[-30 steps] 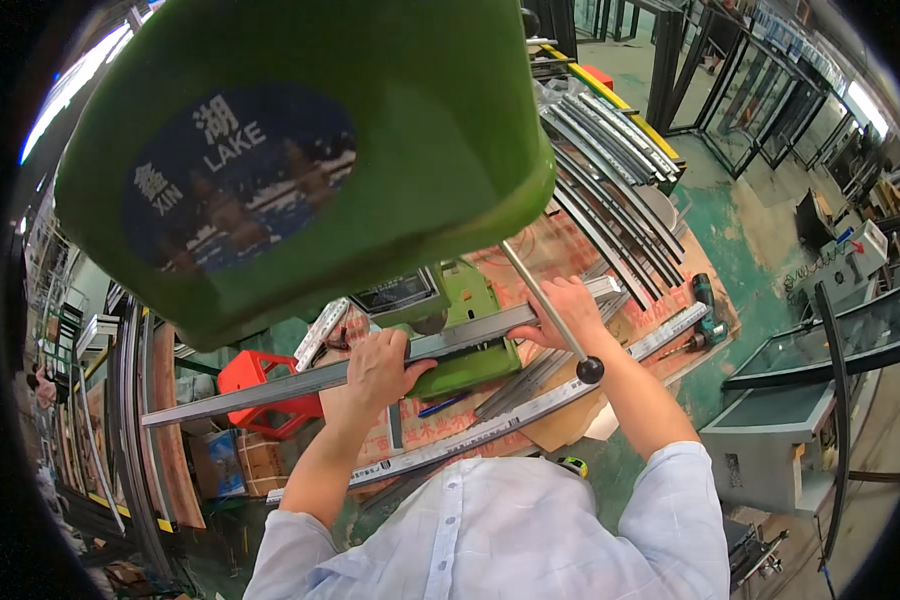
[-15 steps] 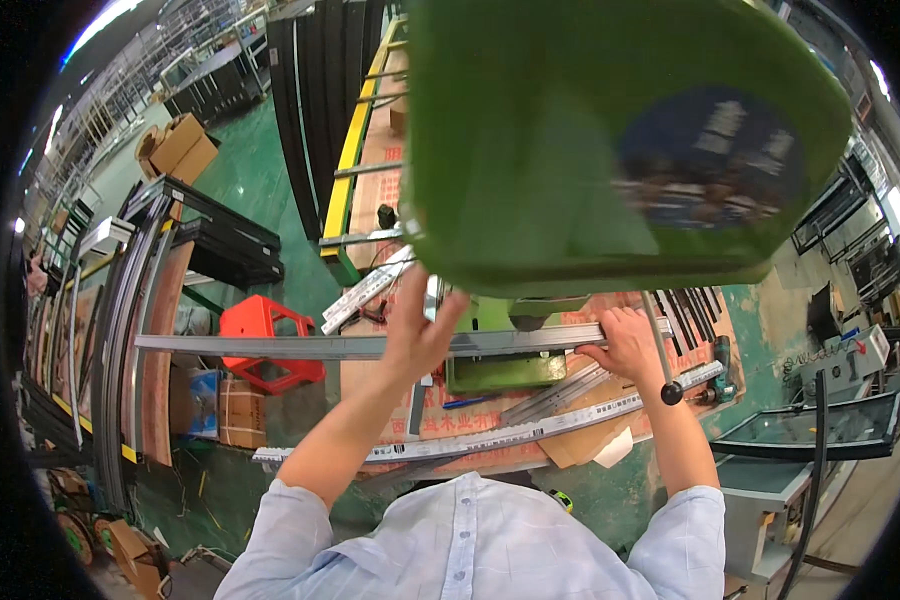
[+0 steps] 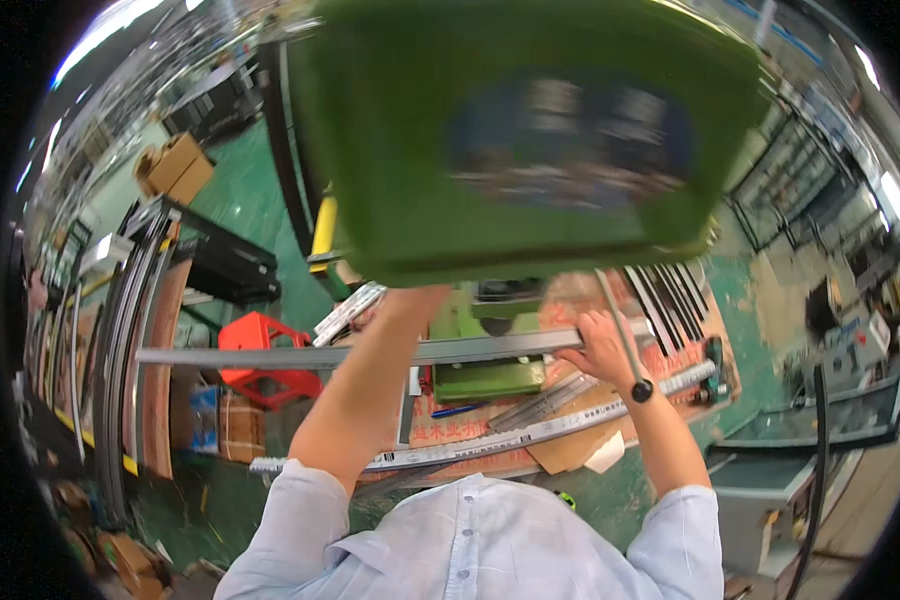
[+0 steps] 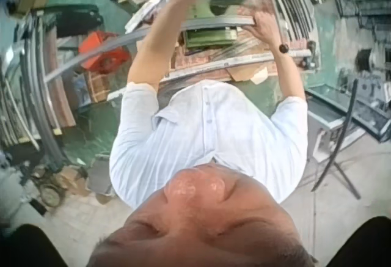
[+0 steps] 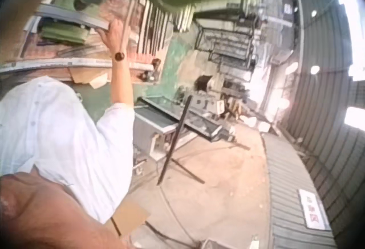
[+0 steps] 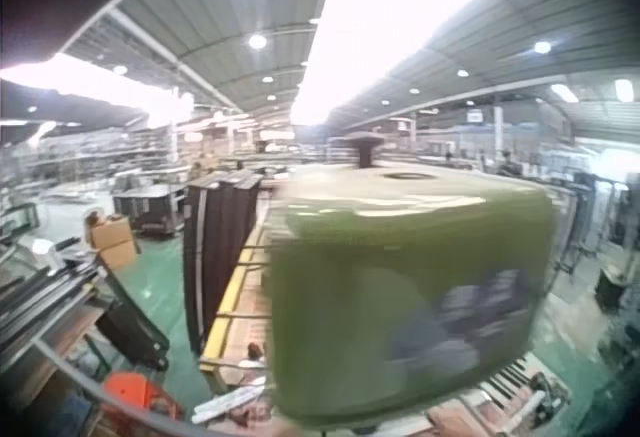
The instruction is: Drilling holes into aluminum or metal profiles using a bench drill press in a factory setting.
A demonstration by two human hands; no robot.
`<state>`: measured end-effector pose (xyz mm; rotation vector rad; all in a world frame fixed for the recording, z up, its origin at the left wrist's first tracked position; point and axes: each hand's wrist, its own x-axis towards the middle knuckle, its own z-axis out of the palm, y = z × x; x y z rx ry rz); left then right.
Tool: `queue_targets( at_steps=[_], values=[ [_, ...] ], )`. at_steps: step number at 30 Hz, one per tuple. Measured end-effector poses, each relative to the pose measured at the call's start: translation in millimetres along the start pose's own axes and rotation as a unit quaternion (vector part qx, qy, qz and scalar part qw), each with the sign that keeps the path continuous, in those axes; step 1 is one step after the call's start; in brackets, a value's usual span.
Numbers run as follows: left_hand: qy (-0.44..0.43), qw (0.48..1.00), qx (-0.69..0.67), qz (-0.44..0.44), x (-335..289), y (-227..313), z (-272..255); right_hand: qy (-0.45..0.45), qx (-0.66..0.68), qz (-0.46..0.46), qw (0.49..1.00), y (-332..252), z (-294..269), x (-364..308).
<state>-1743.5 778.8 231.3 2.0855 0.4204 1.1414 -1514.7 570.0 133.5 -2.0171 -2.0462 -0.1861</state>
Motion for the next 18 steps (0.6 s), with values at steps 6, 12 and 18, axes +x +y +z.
queue_targets(
  at_steps=[6,12,18],
  values=[
    [0.018,0.993,0.113,-0.037,5.5,-24.2,-14.8,-0.004,0.025,0.022,0.999,12.3,7.1,-8.8],
    [0.044,0.976,0.210,-0.050,4.0,-38.0,-30.3,-0.008,0.012,0.012,1.000,13.4,4.3,-5.8],
    [0.055,0.948,0.308,-0.060,-14.0,-42.0,-45.9,-0.031,0.020,0.010,0.999,11.7,-3.0,-3.4]
  ],
)
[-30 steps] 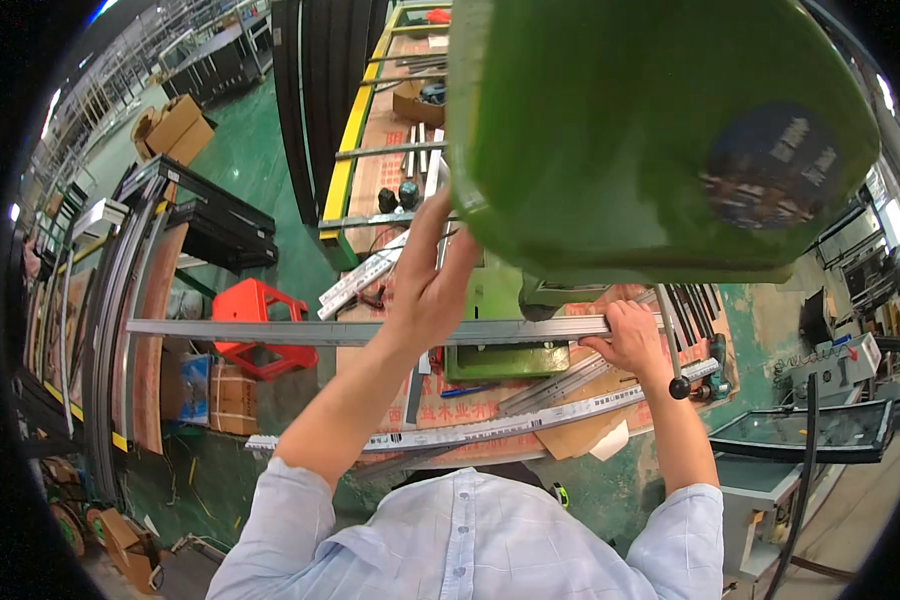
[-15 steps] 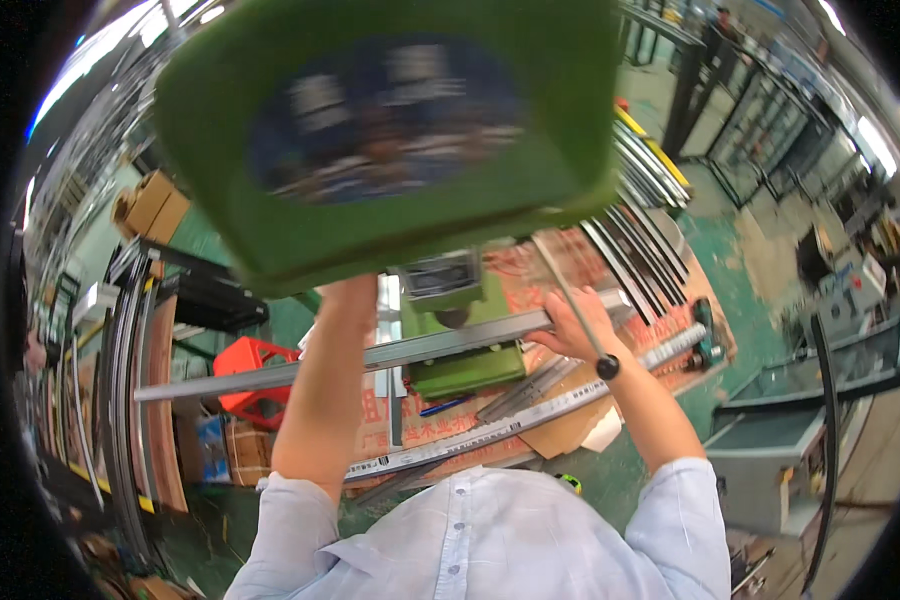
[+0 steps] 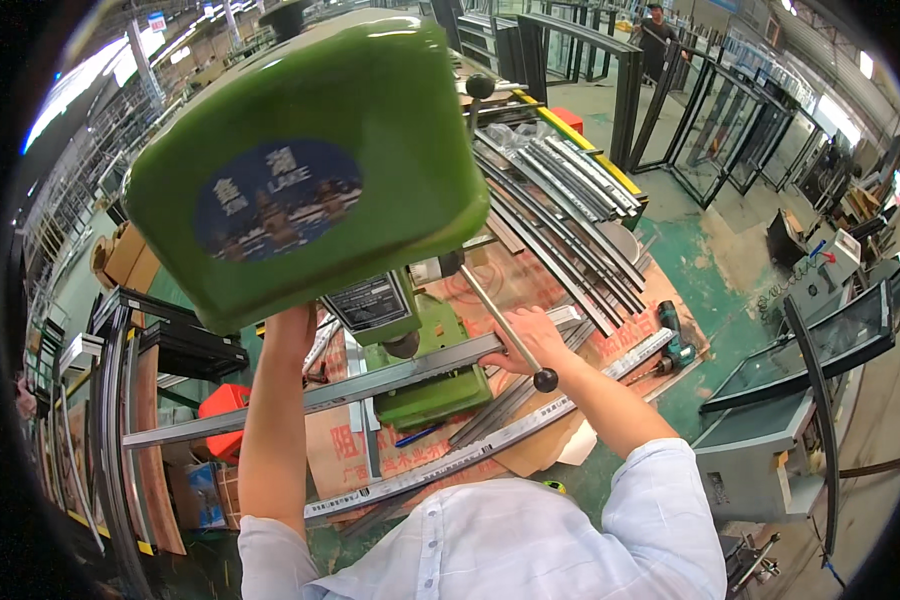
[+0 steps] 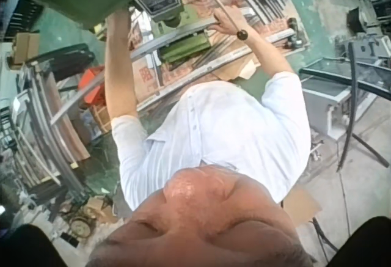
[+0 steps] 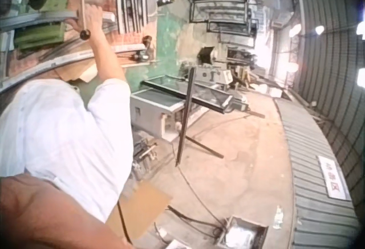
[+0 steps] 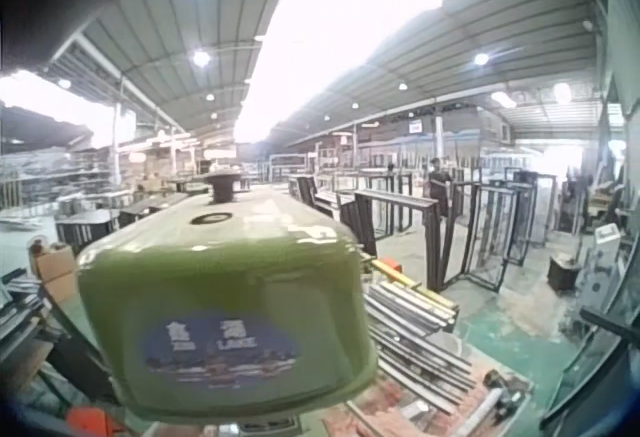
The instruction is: Drilling holes into aluminum or metal profiles using a bench drill press in a factory setting.
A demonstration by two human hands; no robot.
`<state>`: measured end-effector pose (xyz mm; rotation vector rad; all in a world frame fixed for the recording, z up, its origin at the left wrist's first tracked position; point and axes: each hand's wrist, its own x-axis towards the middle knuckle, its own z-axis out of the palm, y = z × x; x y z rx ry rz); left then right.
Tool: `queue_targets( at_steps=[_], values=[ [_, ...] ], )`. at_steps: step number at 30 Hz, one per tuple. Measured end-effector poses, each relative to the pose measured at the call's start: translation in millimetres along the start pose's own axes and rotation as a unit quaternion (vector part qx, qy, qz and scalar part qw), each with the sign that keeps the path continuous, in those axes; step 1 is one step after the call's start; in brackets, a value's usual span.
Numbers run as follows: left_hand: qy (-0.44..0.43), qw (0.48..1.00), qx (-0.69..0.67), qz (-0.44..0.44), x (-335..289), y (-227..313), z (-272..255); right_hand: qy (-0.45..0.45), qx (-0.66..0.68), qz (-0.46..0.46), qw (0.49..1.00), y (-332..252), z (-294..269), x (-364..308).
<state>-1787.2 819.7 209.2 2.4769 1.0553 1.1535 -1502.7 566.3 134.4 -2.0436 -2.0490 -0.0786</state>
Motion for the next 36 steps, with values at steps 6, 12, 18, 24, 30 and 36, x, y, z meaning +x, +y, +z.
queue_targets(
  at_steps=[6,12,18,24,30,36],
  values=[
    [-0.100,0.963,-0.219,-0.118,-94.0,2.2,-2.1,0.052,0.032,0.009,0.998,-1.8,1.7,-3.4],
    [-0.167,0.974,0.099,0.119,-143.0,-0.8,8.9,0.048,0.021,-0.011,0.999,-0.8,8.8,-4.0],
    [-0.216,0.969,0.096,0.076,-139.1,-18.2,8.9,0.032,0.031,-0.007,0.999,10.0,0.6,-6.0],
    [-0.246,0.961,0.109,0.061,-141.0,-39.9,-15.0,0.037,-0.039,-0.019,0.998,23.8,-8.4,-9.4],
    [-0.264,0.953,0.133,0.073,-138.4,-55.0,-21.9,0.016,0.020,-0.043,0.999,13.2,-7.9,-0.7],
    [-0.261,0.950,0.154,0.076,-144.5,-62.0,-31.4,0.019,0.003,-0.026,0.999,-2.4,0.5,-0.6]
  ],
)
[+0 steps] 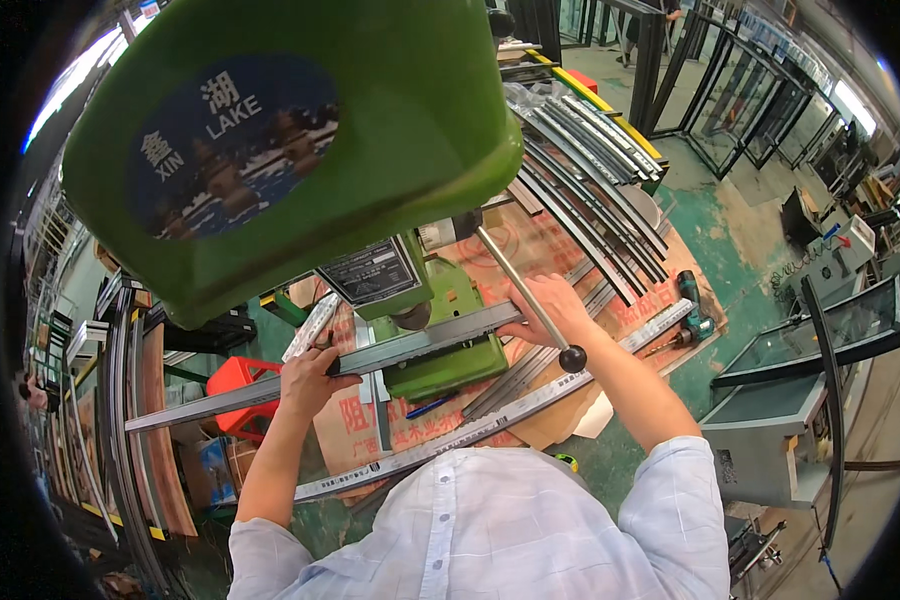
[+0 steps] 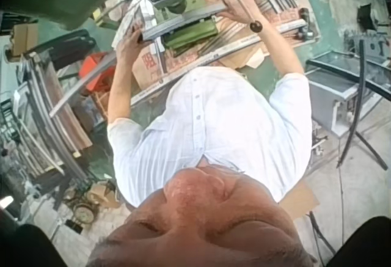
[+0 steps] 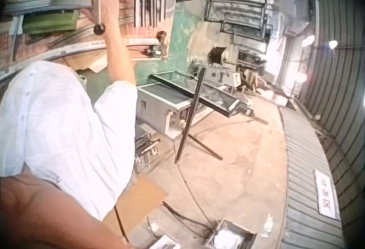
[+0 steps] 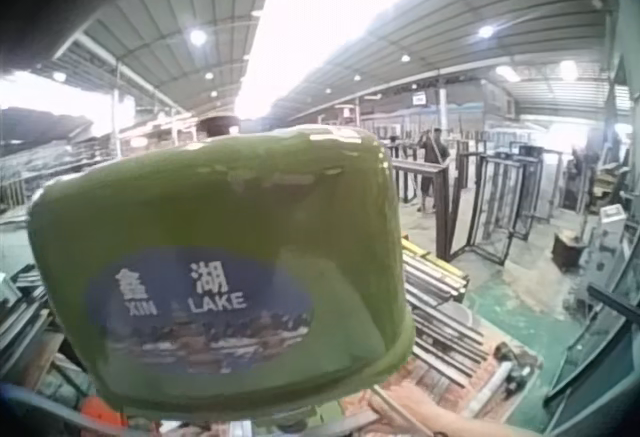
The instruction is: Drilling holes into aluminum or metal profiles using a bench drill press in a factory setting.
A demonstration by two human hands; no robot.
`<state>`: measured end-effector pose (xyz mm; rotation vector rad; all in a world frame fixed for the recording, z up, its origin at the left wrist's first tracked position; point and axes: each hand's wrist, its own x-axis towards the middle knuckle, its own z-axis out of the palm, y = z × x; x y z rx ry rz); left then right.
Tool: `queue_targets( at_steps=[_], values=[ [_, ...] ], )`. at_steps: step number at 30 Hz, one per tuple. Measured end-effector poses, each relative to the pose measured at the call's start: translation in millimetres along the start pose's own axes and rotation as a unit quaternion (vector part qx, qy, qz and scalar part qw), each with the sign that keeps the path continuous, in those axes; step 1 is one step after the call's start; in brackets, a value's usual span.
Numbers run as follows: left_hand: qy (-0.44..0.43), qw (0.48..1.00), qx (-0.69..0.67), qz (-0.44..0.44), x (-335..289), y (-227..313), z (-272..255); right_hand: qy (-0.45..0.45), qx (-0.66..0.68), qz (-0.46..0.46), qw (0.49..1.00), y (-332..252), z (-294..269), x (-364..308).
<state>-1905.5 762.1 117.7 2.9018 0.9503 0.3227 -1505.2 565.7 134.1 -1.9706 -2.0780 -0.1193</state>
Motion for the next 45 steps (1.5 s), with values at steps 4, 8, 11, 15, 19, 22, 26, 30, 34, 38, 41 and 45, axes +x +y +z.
queue_targets(
  at_steps=[4,8,11,15,19,22,26,30,34,38,41,45],
  values=[
    [0.022,1.000,-0.003,-0.003,-5.0,-9.1,-0.8,-0.002,0.028,0.019,0.999,-4.2,13.6,3.2],
    [0.039,0.999,-0.006,0.004,-8.2,-14.2,1.2,0.030,0.054,0.007,0.998,-5.2,23.1,6.3],
    [0.041,0.999,-0.009,0.007,-9.5,-15.4,1.5,0.031,0.051,0.000,0.998,-6.6,25.1,6.7],
    [0.029,1.000,0.003,-0.001,-12.1,-20.5,-5.8,0.034,0.036,-0.003,0.999,-14.6,26.3,9.4],
    [0.009,1.000,-0.016,-0.024,-18.7,-29.1,-12.7,0.061,0.034,-0.010,0.997,-28.0,29.6,16.5],
    [0.037,0.999,0.004,-0.014,-21.8,-34.7,-13.4,0.048,0.032,0.010,0.998,-37.9,29.9,21.4],
    [0.027,0.999,0.006,-0.026,-24.5,-36.2,-21.5,0.084,0.034,-0.002,0.996,-47.0,28.9,23.9],
    [0.013,0.999,-0.006,-0.034,-7.3,-4.0,-21.6,0.023,0.038,0.036,0.998,-49.5,30.1,23.2],
    [0.036,0.999,-0.007,0.031,35.1,64.1,9.9,0.042,0.060,0.032,0.997,-49.4,33.3,24.7],
    [-0.038,0.999,-0.037,0.004,52.3,86.2,15.4,0.061,0.071,0.026,0.995,-49.3,34.4,25.6],
    [-0.068,0.997,-0.026,-0.010,47.1,80.0,10.8,0.042,0.072,0.032,0.996,-54.6,35.5,26.8],
    [-0.049,0.999,-0.015,0.002,42.9,69.4,11.5,0.053,0.074,0.012,0.996,-62.6,38.6,31.5]
  ],
)
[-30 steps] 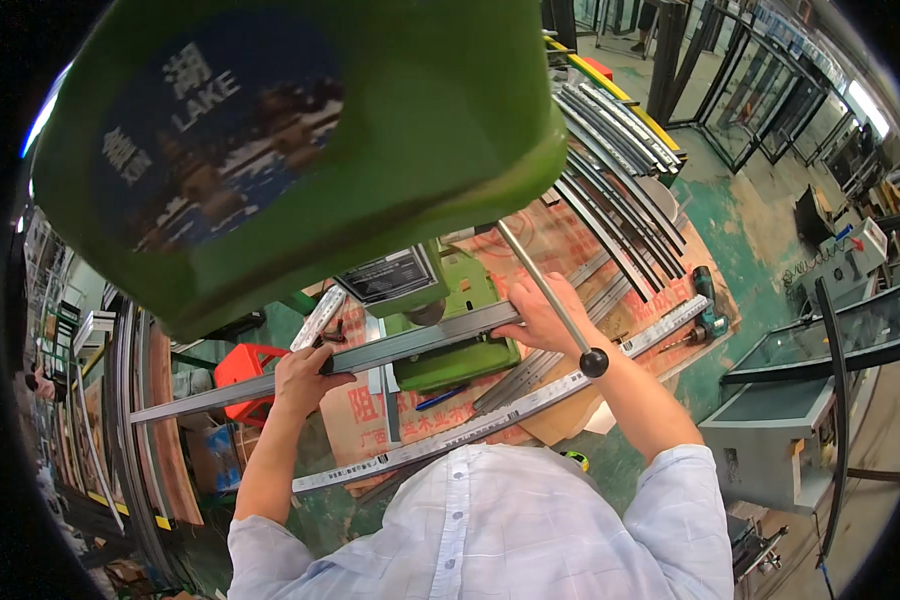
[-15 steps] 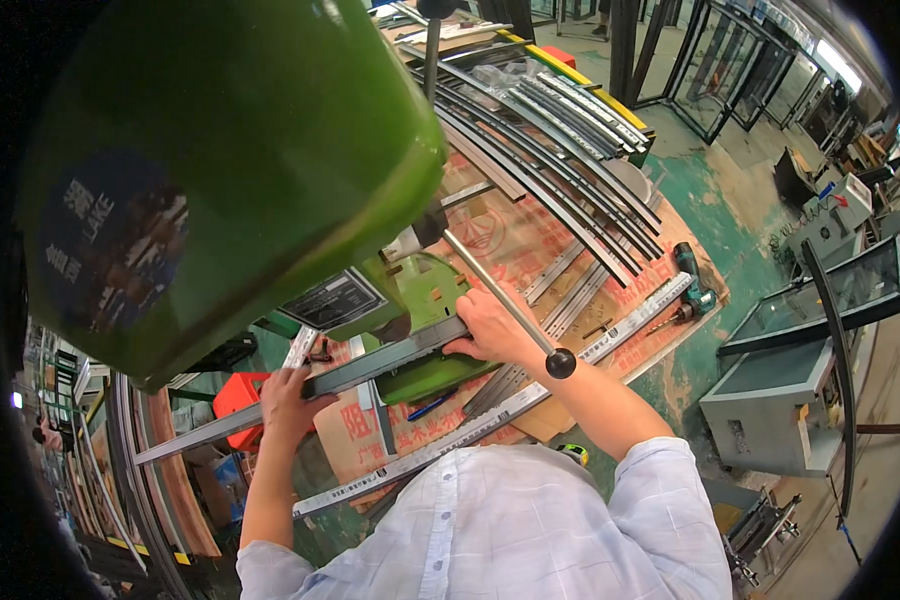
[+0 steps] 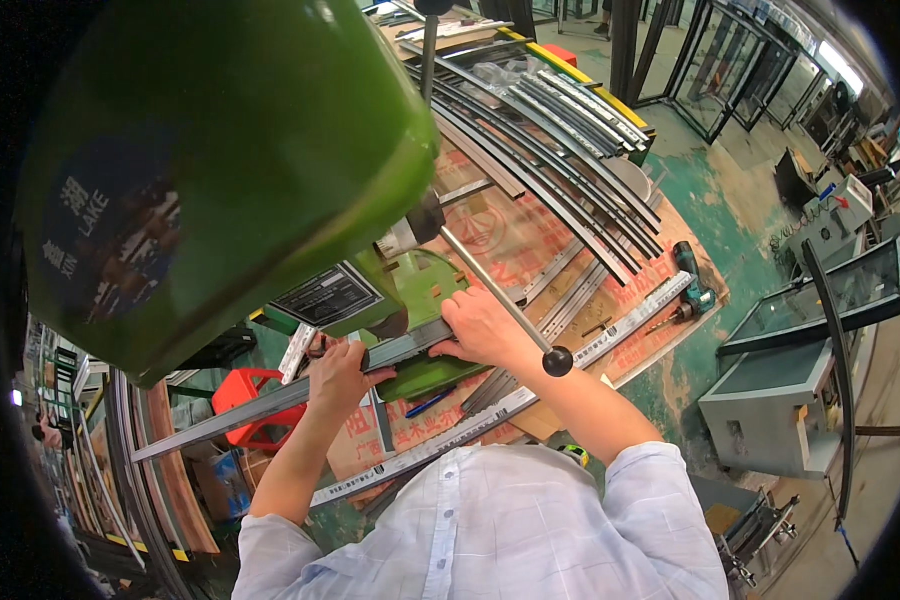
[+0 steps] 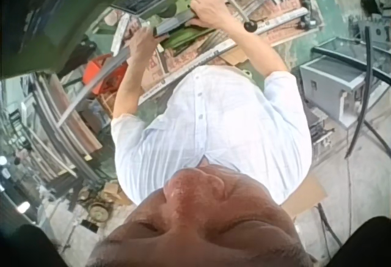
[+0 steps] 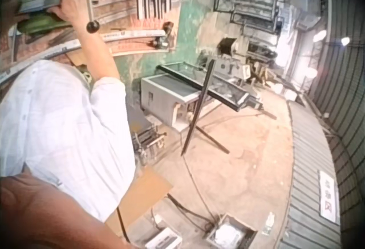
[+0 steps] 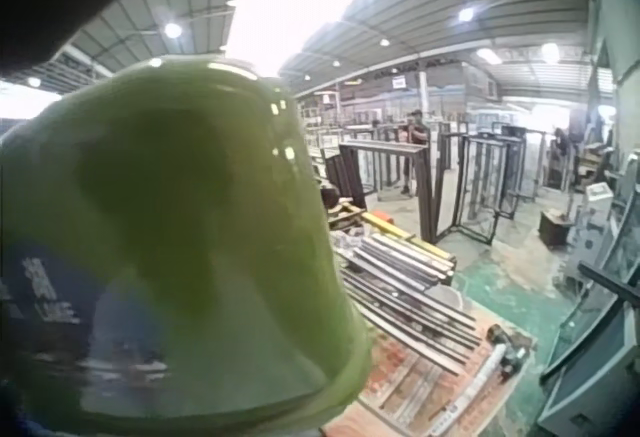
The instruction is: Drilling holes into aluminum or metal profiles using a bench drill press in a factory setting.
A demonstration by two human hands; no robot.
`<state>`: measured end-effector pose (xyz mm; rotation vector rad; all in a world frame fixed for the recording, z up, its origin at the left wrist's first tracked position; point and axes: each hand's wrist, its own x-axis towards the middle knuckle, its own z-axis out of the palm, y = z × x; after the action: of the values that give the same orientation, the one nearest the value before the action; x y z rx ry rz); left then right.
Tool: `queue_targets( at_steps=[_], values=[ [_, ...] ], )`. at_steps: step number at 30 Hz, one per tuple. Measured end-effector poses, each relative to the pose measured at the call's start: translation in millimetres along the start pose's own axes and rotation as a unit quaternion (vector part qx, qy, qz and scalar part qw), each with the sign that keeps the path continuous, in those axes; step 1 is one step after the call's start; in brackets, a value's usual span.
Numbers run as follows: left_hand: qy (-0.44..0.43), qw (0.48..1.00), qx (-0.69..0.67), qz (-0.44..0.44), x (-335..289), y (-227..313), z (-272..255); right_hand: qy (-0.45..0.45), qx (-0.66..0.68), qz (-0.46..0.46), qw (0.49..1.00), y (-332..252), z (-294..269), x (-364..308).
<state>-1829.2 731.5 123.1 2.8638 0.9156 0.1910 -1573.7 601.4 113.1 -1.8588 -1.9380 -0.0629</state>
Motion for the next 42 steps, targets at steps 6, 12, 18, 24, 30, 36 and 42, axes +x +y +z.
queue_targets(
  at_steps=[6,12,18,24,30,36,42],
  values=[
    [-0.003,1.000,0.010,0.015,2.0,-3.5,2.1,-0.082,0.001,-0.023,0.996,15.4,-8.0,1.4],
    [0.029,0.997,0.032,0.060,1.7,-2.9,1.2,-0.092,-0.043,-0.018,0.995,37.7,-7.1,-1.2],
    [0.035,0.997,0.026,0.061,2.5,-5.6,0.2,-0.016,-0.012,-0.038,0.999,35.3,1.4,-3.7],
    [0.017,0.997,0.036,0.064,-2.0,-14.2,-1.9,0.006,-0.010,-0.033,0.999,25.6,0.1,-1.5],
    [0.002,0.999,0.022,0.044,-1.8,-15.8,-4.1,-0.002,0.020,-0.012,1.000,23.4,4.1,-1.4],
    [0.055,0.997,0.010,0.057,2.8,-1.9,-6.9,0.007,0.015,-0.044,0.999,29.9,10.9,-1.2],
    [0.080,0.988,-0.124,0.048,16.2,25.7,7.2,-0.003,0.022,-0.054,0.998,40.1,25.9,0.2]
  ],
)
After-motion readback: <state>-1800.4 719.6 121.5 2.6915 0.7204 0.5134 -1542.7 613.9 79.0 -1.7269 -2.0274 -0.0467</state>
